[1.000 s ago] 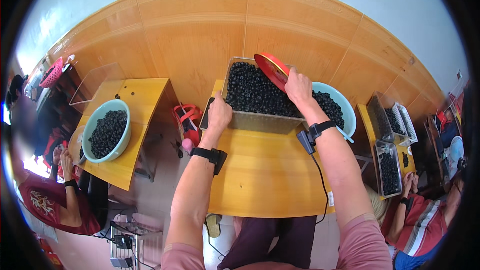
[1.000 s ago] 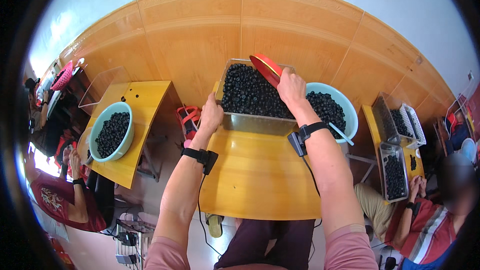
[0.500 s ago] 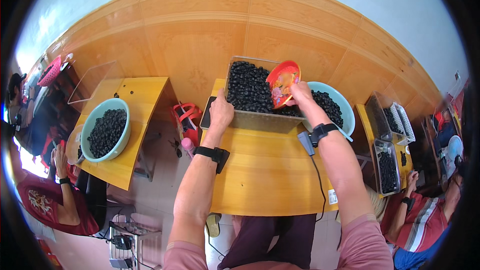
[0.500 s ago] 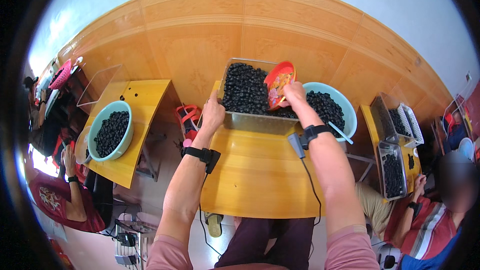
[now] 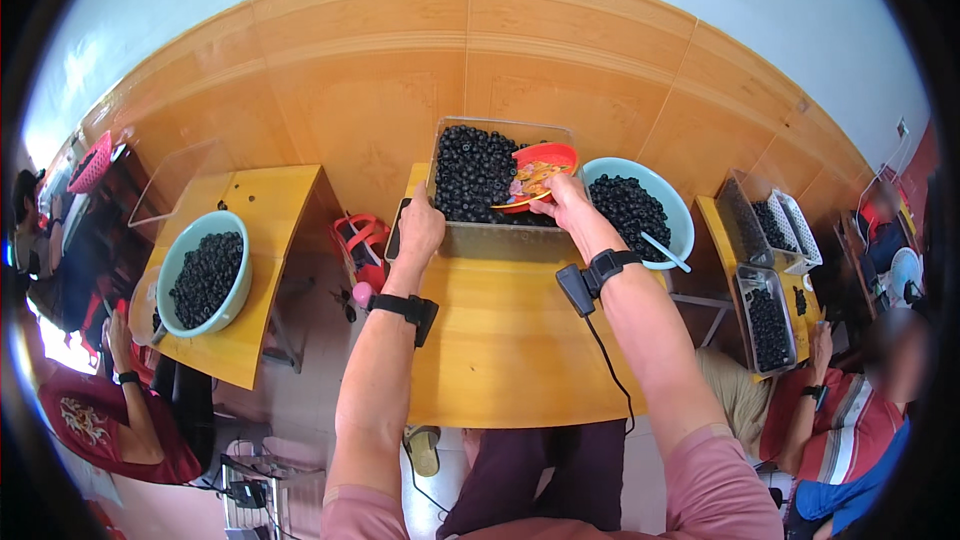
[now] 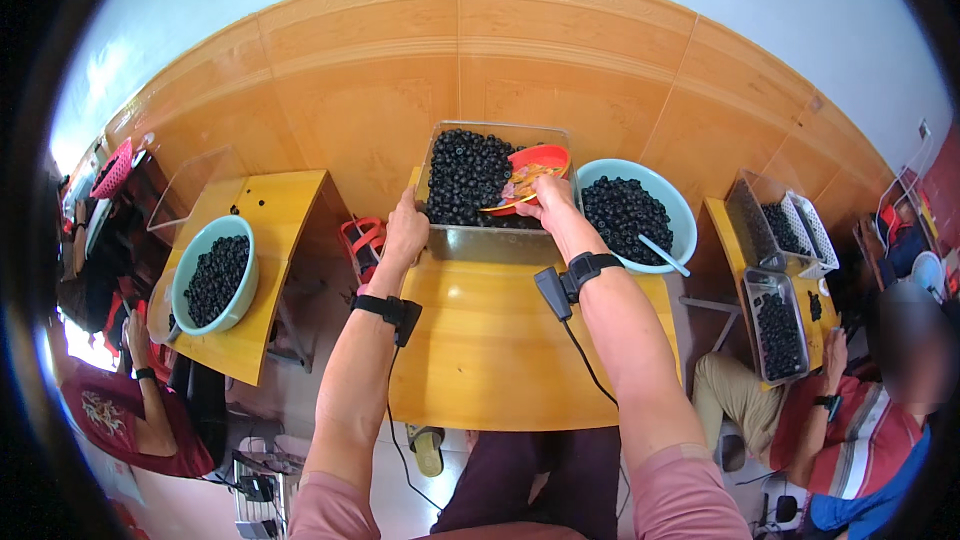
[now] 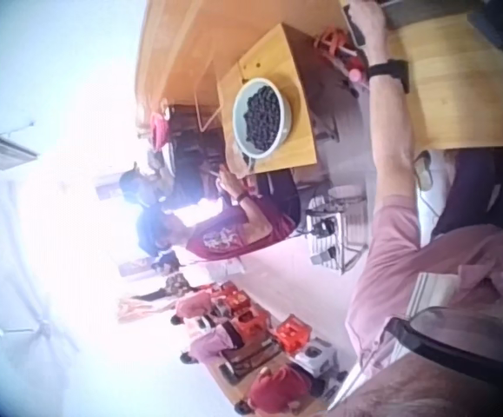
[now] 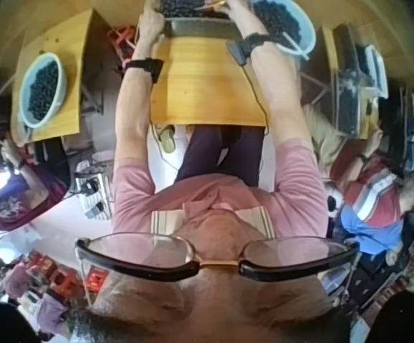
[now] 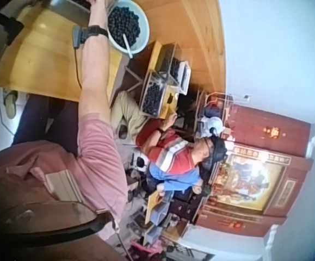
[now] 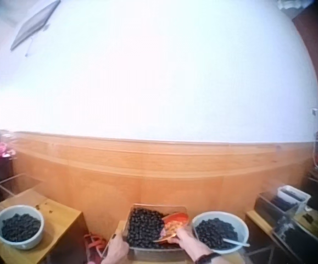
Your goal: Sorting and peeling black seeds at a production workstation.
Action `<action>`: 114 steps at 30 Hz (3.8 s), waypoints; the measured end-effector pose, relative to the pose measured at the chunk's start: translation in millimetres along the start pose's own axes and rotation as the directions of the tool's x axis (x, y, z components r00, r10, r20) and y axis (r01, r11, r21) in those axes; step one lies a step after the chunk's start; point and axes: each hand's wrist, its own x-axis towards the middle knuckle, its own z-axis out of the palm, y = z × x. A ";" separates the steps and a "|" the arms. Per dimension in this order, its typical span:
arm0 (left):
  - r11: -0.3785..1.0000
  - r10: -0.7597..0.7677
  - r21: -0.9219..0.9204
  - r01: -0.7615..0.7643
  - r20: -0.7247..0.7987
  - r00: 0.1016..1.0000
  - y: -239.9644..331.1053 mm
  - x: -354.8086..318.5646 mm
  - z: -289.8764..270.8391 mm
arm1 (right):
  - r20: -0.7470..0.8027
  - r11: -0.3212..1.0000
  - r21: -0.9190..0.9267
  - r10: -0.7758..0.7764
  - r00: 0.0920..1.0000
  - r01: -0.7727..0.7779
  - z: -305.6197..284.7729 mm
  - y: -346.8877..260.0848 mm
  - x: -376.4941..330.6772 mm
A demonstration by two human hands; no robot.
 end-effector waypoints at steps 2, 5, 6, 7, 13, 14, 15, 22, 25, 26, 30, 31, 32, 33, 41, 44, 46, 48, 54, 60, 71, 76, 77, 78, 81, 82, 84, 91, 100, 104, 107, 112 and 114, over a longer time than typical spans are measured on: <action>0.998 0.005 -0.055 -0.005 0.003 1.000 4.4 0.9 6.4 | 0.058 0.996 0.040 0.072 0.996 -0.074 -18.1 -1.8 12.7; 0.999 -0.047 0.022 0.047 0.030 0.998 9.1 1.2 5.1 | 0.117 0.996 0.004 0.089 0.989 -0.090 -20.2 -3.4 12.8; 0.999 -0.049 0.010 0.049 0.023 0.999 11.8 0.2 6.2 | 0.049 0.998 0.032 0.050 0.998 -0.052 -13.6 -3.9 9.1; 0.999 -0.047 0.010 0.047 0.026 0.999 8.7 -0.5 5.8 | 0.046 0.998 0.034 0.050 0.998 -0.052 -6.6 -3.6 7.2; 0.997 -0.080 0.020 0.079 0.023 0.997 7.2 -4.1 6.2 | 0.186 0.985 0.085 0.132 0.974 -0.150 -23.8 -8.6 10.6; 0.995 -0.097 0.032 0.097 0.006 0.995 6.6 -0.9 6.5 | 0.191 0.981 0.148 0.093 0.977 -0.122 -17.4 -2.8 11.6; 0.995 -0.091 0.033 0.090 0.014 0.996 4.9 -1.3 9.1 | 0.183 0.981 0.155 0.091 0.979 -0.120 -12.0 1.4 9.3; 0.990 -0.139 -0.020 0.140 0.043 0.989 12.7 -4.6 2.9 | 0.138 0.954 0.245 0.144 0.980 -0.175 -11.7 -0.7 4.7; 0.987 -0.158 0.007 0.158 0.039 0.987 12.7 -4.1 1.7 | 0.142 0.939 0.291 0.145 0.979 -0.181 -15.0 -12.0 -8.5; 0.985 -0.171 -0.007 0.171 0.039 0.985 12.9 -4.9 0.4 | 0.136 0.940 0.306 0.113 0.984 -0.150 -17.7 -13.1 -12.4; 0.981 -0.192 -0.023 0.193 0.047 0.980 16.4 -5.1 -1.2 | 0.143 0.946 0.288 0.108 0.984 -0.146 -27.6 -17.8 -15.2; 0.982 -0.187 -0.026 0.189 0.044 0.981 18.1 -5.6 -1.5 | 0.144 0.947 0.289 0.103 0.984 -0.141 -30.9 -16.9 -17.1; 0.980 -0.194 -0.026 0.195 0.046 0.980 19.9 -6.2 -1.5 | 0.145 0.947 0.288 0.105 0.984 -0.144 -35.2 -15.3 -19.6; 0.979 -0.200 -0.026 0.202 0.051 0.978 20.9 -7.6 -0.9 | 0.145 0.946 0.287 0.110 0.983 -0.148 -39.9 -13.1 -21.3; 0.983 -0.178 -0.035 0.179 0.038 0.983 0.7 0.4 7.9 | 0.242 0.924 0.372 -0.003 0.970 -0.090 -42.9 10.2 -46.4; 0.978 -0.190 -0.065 0.196 0.087 0.978 17.6 -3.2 7.1 | 0.202 0.916 0.381 0.052 0.978 -0.127 -47.6 2.9 -44.6; 0.980 -0.185 -0.061 0.189 0.064 0.981 14.0 -4.7 5.2 | 0.203 0.917 0.381 0.043 0.978 -0.120 -50.3 4.9 -51.5; 0.978 -0.201 -0.047 0.205 0.077 0.977 23.1 -12.8 -3.1 | 0.230 0.930 0.364 -0.038 0.972 -0.050 -63.9 6.0 -65.5; 0.987 0.158 0.052 -0.149 -0.330 0.931 16.0 -39.1 -0.9 | 0.216 0.952 0.304 -0.047 0.975 -0.022 -106.5 3.3 -127.1; 0.609 0.004 -0.780 0.144 0.185 0.983 48.1 -187.2 3.9 | 0.214 0.951 0.310 -0.055 0.975 -0.015 -149.3 47.1 -208.6; 0.489 -0.260 -0.809 0.326 0.222 0.940 7.0 -286.2 29.8 | 0.309 0.938 0.302 0.074 0.948 -0.171 -127.0 179.2 -272.9; 0.550 -0.291 -0.738 0.392 0.271 0.917 -12.6 -256.6 1.2 | 0.218 0.873 -0.487 0.160 0.963 -0.035 -163.1 175.1 -252.6; 0.568 -0.253 -0.732 0.375 0.278 0.927 -23.2 -249.3 -1.4 | 0.176 0.867 -0.478 -0.061 0.982 0.140 -167.4 178.5 -235.9; 0.585 -0.212 -0.725 0.364 0.297 0.931 -27.5 -244.1 -2.4 | 0.119 0.825 -0.478 -0.278 0.953 0.301 -173.8 177.8 -212.5; 0.594 -0.238 -0.663 0.456 0.396 0.887 -1.9 -225.1 -7.4 | 0.162 0.746 -0.465 -0.457 0.875 0.476 -188.4 163.1 -125.5; 0.605 -0.233 -0.651 0.459 0.407 0.883 1.8 -221.0 -5.7 | 0.162 0.765 -0.424 -0.462 0.872 0.484 -186.2 159.6 -103.5; 0.634 -0.218 -0.624 0.458 0.424 0.879 6.4 -208.5 -4.2 | 0.151 0.853 -0.235 -0.441 0.885 0.466 -165.3 154.4 -79.5; 0.667 -0.238 -0.604 0.437 0.383 0.892 30.0 -190.1 -6.0 | 0.308 0.853 -0.330 -0.308 0.900 0.405 -127.0 137.5 -85.9; 0.995 -0.005 -0.093 0.029 0.247 0.969 70.3 -149.4 -6.3 | 0.287 0.718 -0.381 -0.507 0.813 0.582 -129.3 134.5 -114.1; 0.999 0.010 0.039 -0.018 0.207 0.978 102.0 -138.9 0.9 | 0.251 0.730 -0.372 -0.516 0.819 0.574 -139.2 136.3 -113.8; 0.979 0.095 0.163 -0.119 0.149 0.984 89.3 -119.9 -6.8 | 0.269 0.738 -0.366 -0.499 0.824 0.567 -124.2 129.8 -122.0; 0.966 0.059 0.232 -0.112 0.223 0.973 117.5 -115.7 0.9 | 0.247 0.646 -0.405 -0.604 0.758 0.647 -130.3 139.1 -110.4; 0.949 0.126 0.258 -0.179 0.209 0.970 121.2 -112.3 -1.3 | 0.251 0.616 -0.409 -0.634 0.732 0.674 -128.0 140.0 -111.9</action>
